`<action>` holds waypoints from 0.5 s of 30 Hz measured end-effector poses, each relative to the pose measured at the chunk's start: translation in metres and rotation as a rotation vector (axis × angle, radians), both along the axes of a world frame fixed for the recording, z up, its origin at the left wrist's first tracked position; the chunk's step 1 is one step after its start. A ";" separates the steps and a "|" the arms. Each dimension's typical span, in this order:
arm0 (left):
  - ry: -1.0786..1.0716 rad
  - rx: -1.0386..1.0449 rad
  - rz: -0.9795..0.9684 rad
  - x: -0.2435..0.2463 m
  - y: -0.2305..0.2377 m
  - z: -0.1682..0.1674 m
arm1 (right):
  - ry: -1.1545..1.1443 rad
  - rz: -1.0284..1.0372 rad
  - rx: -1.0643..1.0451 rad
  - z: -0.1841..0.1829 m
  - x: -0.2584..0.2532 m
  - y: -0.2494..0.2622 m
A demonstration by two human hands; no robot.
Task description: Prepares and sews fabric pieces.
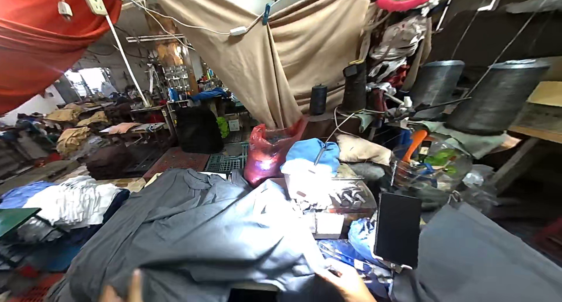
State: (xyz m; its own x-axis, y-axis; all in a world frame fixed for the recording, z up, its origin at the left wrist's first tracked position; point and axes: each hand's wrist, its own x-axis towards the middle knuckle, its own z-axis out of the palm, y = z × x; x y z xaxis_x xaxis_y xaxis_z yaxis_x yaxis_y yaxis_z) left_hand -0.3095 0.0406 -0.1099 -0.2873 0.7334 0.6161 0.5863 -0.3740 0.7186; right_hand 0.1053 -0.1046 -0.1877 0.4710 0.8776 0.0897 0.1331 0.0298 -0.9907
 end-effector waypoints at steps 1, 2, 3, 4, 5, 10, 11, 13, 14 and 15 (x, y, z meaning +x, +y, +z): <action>0.146 0.089 0.042 -0.011 0.014 0.031 | 0.052 0.007 0.007 0.000 -0.009 0.003; 0.273 0.183 0.092 -0.017 0.033 0.060 | 0.122 0.014 0.011 0.000 -0.018 0.006; 0.382 0.307 0.132 -0.018 0.058 0.084 | 0.214 0.016 0.011 -0.001 -0.026 0.011; 0.460 0.415 0.139 -0.015 0.085 0.105 | 0.307 0.007 0.008 -0.003 -0.033 0.016; 0.520 0.431 0.120 -0.008 0.109 0.123 | 0.385 -0.006 -0.001 -0.006 -0.039 0.021; 0.559 0.121 -0.095 0.083 0.144 0.119 | 0.577 -0.040 0.008 -0.008 -0.053 0.019; 0.567 0.206 -0.184 0.112 0.127 0.093 | 0.581 -0.030 0.003 -0.007 -0.051 0.018; 0.511 0.511 -0.458 0.167 0.084 0.019 | 0.590 -0.002 -0.033 -0.002 -0.046 0.012; 0.485 0.594 -0.621 0.189 0.064 -0.017 | 0.578 0.003 -0.040 0.000 -0.045 0.009; 0.519 0.625 -0.715 0.205 0.049 -0.048 | 0.561 0.022 -0.040 -0.001 -0.043 0.007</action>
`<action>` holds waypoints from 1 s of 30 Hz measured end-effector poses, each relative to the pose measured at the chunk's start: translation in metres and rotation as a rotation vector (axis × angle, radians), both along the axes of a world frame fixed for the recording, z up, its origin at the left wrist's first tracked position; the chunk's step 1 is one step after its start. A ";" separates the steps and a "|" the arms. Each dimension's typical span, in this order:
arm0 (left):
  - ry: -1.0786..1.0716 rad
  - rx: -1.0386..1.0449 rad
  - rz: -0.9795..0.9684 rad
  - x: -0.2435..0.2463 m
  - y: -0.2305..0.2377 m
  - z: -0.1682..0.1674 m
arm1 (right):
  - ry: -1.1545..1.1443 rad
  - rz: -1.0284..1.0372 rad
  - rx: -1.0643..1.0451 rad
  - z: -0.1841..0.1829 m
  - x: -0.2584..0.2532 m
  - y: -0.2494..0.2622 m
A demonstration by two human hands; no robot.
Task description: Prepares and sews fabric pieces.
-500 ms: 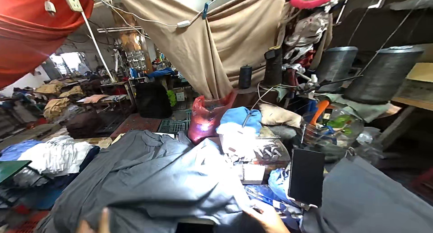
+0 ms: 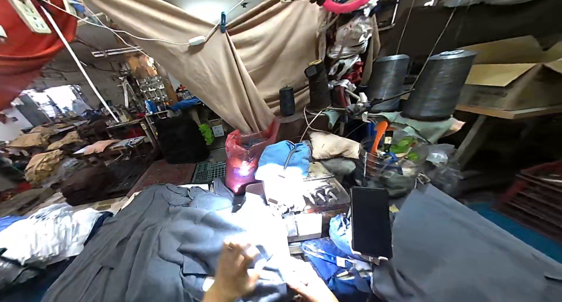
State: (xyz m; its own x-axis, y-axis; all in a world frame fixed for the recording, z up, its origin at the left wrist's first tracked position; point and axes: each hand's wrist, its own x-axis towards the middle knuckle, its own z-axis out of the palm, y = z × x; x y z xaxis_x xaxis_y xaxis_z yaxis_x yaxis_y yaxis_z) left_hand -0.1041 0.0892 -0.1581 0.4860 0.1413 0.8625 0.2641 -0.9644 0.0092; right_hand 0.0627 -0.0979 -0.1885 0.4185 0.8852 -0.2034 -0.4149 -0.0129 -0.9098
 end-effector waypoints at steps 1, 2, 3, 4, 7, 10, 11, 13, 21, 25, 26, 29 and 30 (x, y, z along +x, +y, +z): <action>0.059 0.012 0.003 0.011 -0.010 -0.024 | -0.020 0.019 0.008 0.001 0.002 -0.002; 0.114 -0.018 0.050 0.015 -0.016 -0.039 | -0.030 0.034 0.012 0.003 0.002 -0.003; 0.153 -0.082 0.093 0.016 -0.018 -0.044 | -0.032 0.055 0.019 0.005 0.003 -0.004; 0.187 -0.160 0.140 0.014 -0.016 -0.045 | -0.026 0.071 0.032 0.006 0.004 -0.005; 0.213 -0.276 0.189 0.000 -0.005 -0.031 | -0.009 0.080 0.072 0.006 0.006 -0.006; 0.194 -0.547 0.103 -0.008 -0.010 0.021 | -0.031 0.086 0.117 -0.001 0.008 -0.005; 0.182 -0.590 0.062 -0.011 -0.012 0.041 | -0.041 0.083 0.127 -0.002 0.009 -0.005; 0.187 -0.583 -0.058 -0.016 -0.018 0.074 | -0.069 0.088 0.125 -0.004 0.010 -0.006; 0.412 -0.389 -0.342 -0.012 -0.082 0.055 | -0.091 0.094 0.013 -0.008 0.006 -0.016; 0.397 -0.383 -0.275 -0.005 -0.086 0.037 | -0.159 0.092 0.013 -0.011 0.009 -0.013; 0.396 -0.367 -0.246 -0.001 -0.086 0.037 | -0.188 0.089 0.024 -0.010 0.011 -0.009; 0.366 -0.290 -0.133 0.019 -0.076 0.039 | -0.240 0.061 0.076 -0.005 0.019 0.008; 0.342 -0.259 -0.094 0.028 -0.071 0.038 | -0.259 0.043 0.087 -0.004 0.023 0.016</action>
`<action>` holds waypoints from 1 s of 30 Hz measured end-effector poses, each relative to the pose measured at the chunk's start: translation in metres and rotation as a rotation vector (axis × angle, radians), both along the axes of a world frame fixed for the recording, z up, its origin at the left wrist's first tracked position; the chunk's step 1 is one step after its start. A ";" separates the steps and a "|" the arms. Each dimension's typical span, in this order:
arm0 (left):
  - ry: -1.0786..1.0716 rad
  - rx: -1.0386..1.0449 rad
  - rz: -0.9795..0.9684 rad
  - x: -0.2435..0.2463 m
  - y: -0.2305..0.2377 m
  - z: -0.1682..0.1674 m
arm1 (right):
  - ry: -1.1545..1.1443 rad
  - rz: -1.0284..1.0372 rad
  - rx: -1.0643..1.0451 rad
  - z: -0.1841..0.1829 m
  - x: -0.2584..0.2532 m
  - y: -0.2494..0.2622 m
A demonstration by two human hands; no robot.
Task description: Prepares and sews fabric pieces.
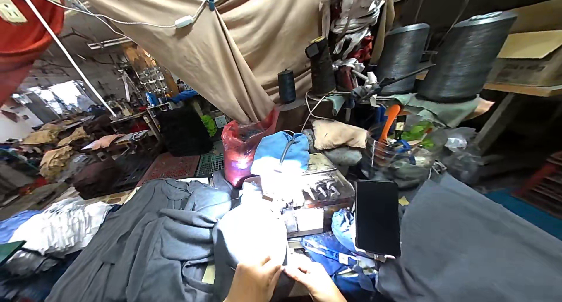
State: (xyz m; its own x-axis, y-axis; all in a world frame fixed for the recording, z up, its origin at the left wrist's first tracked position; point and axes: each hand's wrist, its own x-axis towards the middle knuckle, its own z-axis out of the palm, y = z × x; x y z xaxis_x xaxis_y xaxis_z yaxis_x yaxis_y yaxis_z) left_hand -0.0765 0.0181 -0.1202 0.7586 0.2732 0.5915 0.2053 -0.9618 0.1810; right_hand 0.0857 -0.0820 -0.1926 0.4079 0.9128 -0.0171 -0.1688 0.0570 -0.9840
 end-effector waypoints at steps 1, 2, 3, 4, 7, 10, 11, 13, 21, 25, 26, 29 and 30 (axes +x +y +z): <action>-0.018 0.031 0.039 0.008 0.004 -0.001 | -0.011 -0.018 0.000 0.002 0.003 0.007; -0.029 0.052 0.081 0.015 0.006 -0.002 | -0.005 -0.033 -0.007 0.006 0.006 0.013; -0.033 0.066 0.126 0.021 0.007 -0.003 | 0.016 -0.046 -0.011 0.010 0.007 0.017; -0.041 0.073 0.166 0.026 0.007 -0.004 | 0.039 -0.055 -0.014 0.013 0.008 0.020; -0.038 0.031 0.243 0.036 0.004 -0.002 | 0.060 -0.063 -0.004 0.018 0.010 0.024; -0.032 0.025 0.296 0.044 0.002 -0.001 | 0.032 -0.071 -0.024 0.019 0.011 0.024; -0.035 0.037 0.312 0.048 0.004 0.000 | 0.026 -0.076 -0.029 0.020 0.010 0.025; -0.042 0.043 0.341 0.063 0.011 0.003 | 0.007 -0.090 -0.039 0.024 0.012 0.029; 0.533 -0.448 0.415 0.065 0.051 0.067 | 0.087 0.134 0.056 0.024 0.021 0.030; 0.473 -0.597 0.314 0.031 0.078 0.087 | 0.232 0.514 0.063 0.021 0.035 0.012; 0.503 -0.612 0.325 0.029 0.081 0.094 | 0.225 0.427 -0.005 0.027 0.034 0.014; 0.440 -0.587 0.312 0.028 0.082 0.097 | 0.209 0.156 -0.081 0.035 0.031 0.028; 0.400 -0.570 0.300 0.029 0.078 0.097 | 0.185 0.100 -0.071 0.034 0.031 0.030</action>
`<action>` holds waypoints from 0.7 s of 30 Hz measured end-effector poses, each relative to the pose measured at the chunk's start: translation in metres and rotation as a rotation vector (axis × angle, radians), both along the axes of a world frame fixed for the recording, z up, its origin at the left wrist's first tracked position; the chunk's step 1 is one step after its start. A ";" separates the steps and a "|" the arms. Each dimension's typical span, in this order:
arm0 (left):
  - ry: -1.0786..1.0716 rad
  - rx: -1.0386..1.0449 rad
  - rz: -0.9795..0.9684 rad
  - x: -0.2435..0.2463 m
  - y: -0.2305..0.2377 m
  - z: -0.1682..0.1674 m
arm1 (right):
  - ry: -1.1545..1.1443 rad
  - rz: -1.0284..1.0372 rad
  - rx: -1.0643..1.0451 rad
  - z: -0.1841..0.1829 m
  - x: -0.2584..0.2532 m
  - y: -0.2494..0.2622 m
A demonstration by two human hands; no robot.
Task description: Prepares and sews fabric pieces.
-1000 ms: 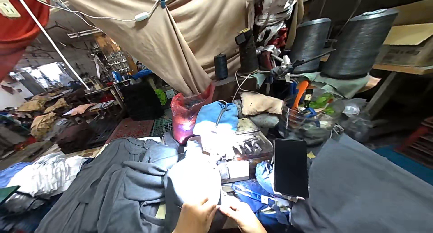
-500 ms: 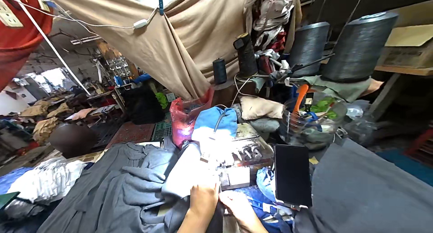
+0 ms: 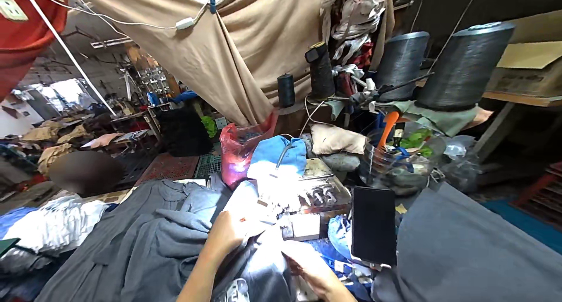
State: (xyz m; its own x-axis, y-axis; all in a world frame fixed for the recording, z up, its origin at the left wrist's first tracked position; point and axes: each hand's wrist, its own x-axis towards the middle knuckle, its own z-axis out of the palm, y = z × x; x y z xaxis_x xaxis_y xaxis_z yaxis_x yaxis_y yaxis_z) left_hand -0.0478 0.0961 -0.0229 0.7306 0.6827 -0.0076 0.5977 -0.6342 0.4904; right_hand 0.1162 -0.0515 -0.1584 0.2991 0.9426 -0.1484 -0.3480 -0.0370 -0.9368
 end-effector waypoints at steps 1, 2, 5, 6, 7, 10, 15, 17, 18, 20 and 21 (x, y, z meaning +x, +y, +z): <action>-0.036 0.013 0.002 0.001 -0.005 -0.001 | -0.036 -0.033 0.014 -0.003 -0.001 0.000; -0.067 0.024 0.015 0.001 -0.012 -0.003 | -0.073 -0.048 0.026 -0.005 -0.001 0.000; -0.104 0.122 0.016 0.003 -0.039 -0.020 | -0.193 -0.031 0.062 -0.012 -0.005 -0.009; -0.087 0.150 0.014 0.003 -0.052 -0.026 | -0.221 -0.022 0.070 -0.014 -0.007 -0.013; -0.073 0.171 0.017 0.002 -0.065 -0.032 | -0.236 -0.014 0.073 -0.015 -0.010 -0.018; -0.174 0.369 0.022 0.002 -0.089 -0.065 | -0.243 0.010 0.088 -0.020 -0.018 -0.034; -0.253 0.570 0.064 0.011 -0.092 -0.094 | -0.229 -0.039 0.052 -0.018 -0.028 -0.040; -0.285 0.627 0.084 0.022 -0.082 -0.095 | -0.228 -0.056 0.057 -0.017 -0.024 -0.031; -0.275 0.613 0.095 0.028 -0.076 -0.092 | -0.236 -0.076 0.054 -0.016 -0.021 -0.024; -0.182 0.451 0.115 0.042 -0.065 -0.078 | -0.244 -0.110 0.053 -0.013 -0.014 -0.007; -0.106 0.331 0.129 0.049 -0.059 -0.070 | -0.231 -0.131 0.056 -0.011 -0.012 0.000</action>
